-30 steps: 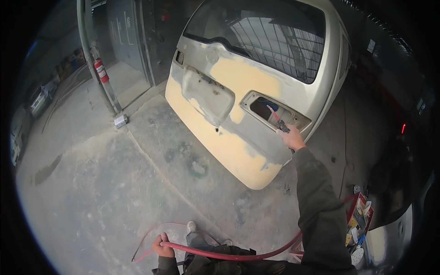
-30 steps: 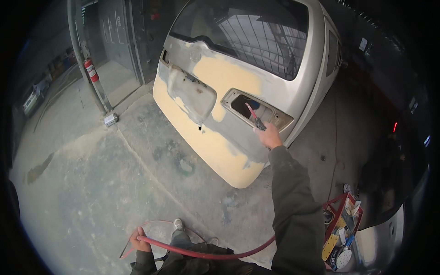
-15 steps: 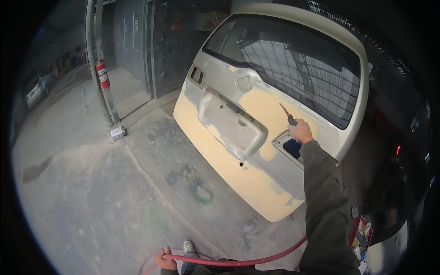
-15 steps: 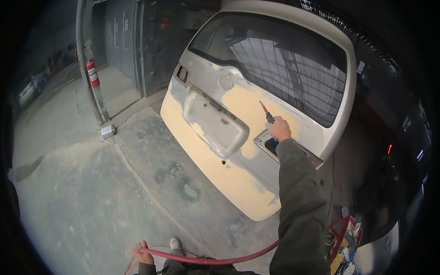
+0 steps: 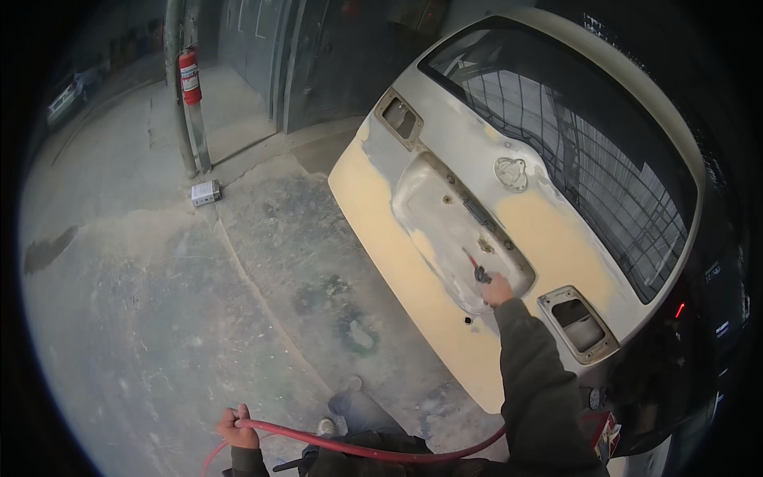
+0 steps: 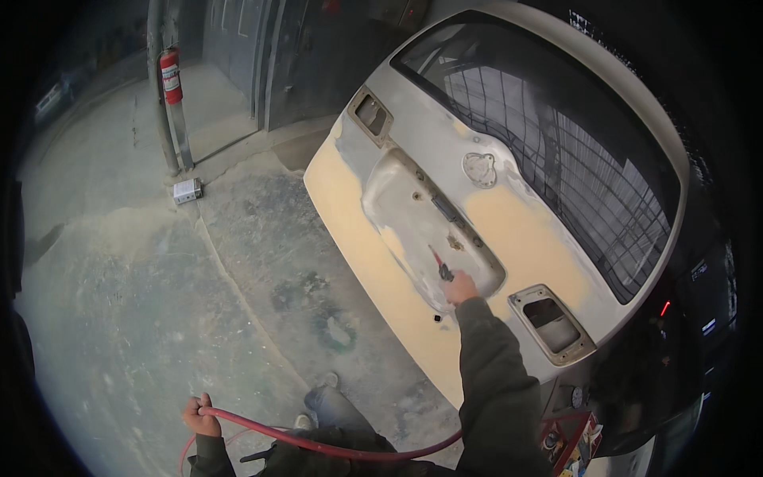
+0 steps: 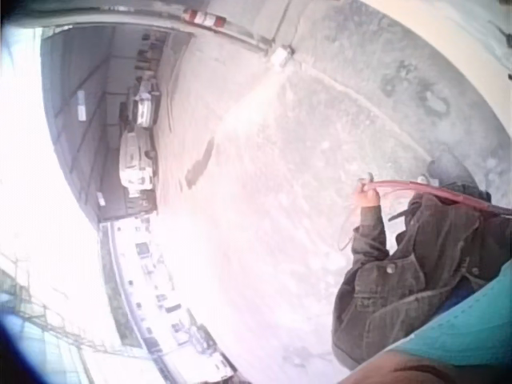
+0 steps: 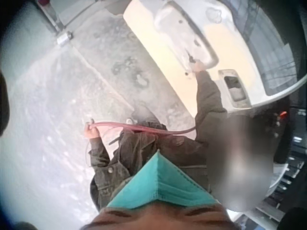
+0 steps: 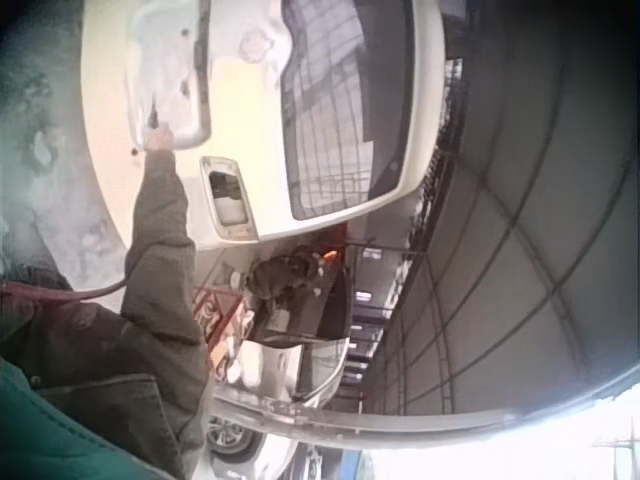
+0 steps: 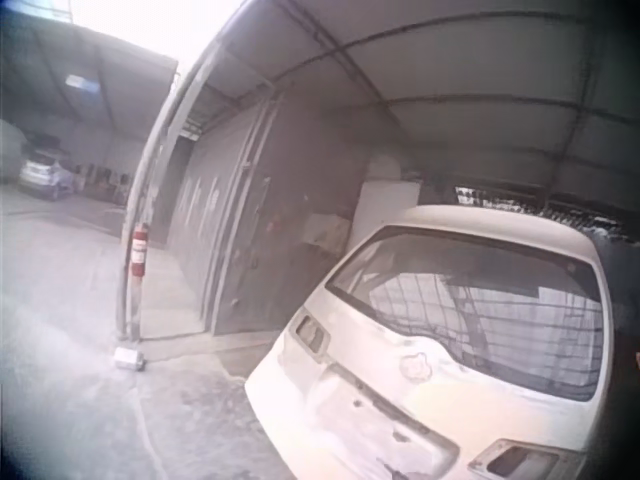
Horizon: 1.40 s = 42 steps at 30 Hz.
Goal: The person sands a detached car door with a pneumatic orbital sander, then uses an air hose to blow dust off the surface, and finally hand-sands a small area with a sanding block.
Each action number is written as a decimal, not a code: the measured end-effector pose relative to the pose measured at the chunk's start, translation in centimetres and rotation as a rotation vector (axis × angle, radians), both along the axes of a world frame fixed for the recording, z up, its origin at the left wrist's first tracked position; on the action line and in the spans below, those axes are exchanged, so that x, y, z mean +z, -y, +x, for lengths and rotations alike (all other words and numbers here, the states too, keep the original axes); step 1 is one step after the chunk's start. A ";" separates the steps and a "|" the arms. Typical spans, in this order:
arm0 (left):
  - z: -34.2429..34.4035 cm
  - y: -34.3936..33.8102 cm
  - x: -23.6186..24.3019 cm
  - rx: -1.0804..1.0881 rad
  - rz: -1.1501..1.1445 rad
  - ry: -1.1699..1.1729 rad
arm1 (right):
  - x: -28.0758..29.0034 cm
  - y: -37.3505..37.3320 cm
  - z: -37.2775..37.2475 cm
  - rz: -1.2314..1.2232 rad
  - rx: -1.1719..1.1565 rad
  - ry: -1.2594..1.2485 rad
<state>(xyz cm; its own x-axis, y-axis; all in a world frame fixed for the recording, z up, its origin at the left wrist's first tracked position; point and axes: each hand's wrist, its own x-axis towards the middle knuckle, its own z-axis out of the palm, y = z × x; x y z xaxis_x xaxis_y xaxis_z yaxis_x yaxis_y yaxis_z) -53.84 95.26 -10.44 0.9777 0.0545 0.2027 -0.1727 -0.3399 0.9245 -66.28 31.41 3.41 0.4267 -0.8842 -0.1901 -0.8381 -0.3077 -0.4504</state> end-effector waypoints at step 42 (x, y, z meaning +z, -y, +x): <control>55.4 12.1 -6.7 -1.421 -0.772 -1.613 | -13.4 -33.9 25.0 0.729 -0.126 0.423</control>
<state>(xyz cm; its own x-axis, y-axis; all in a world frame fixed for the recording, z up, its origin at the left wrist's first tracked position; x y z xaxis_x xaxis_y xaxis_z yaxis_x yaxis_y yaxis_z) 1.52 83.18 -17.16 -0.2720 -0.9324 -0.2381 0.8699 -0.3440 0.3534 -41.33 65.32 -9.94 0.4972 -0.6483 -0.5766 -0.5629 0.2647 -0.7830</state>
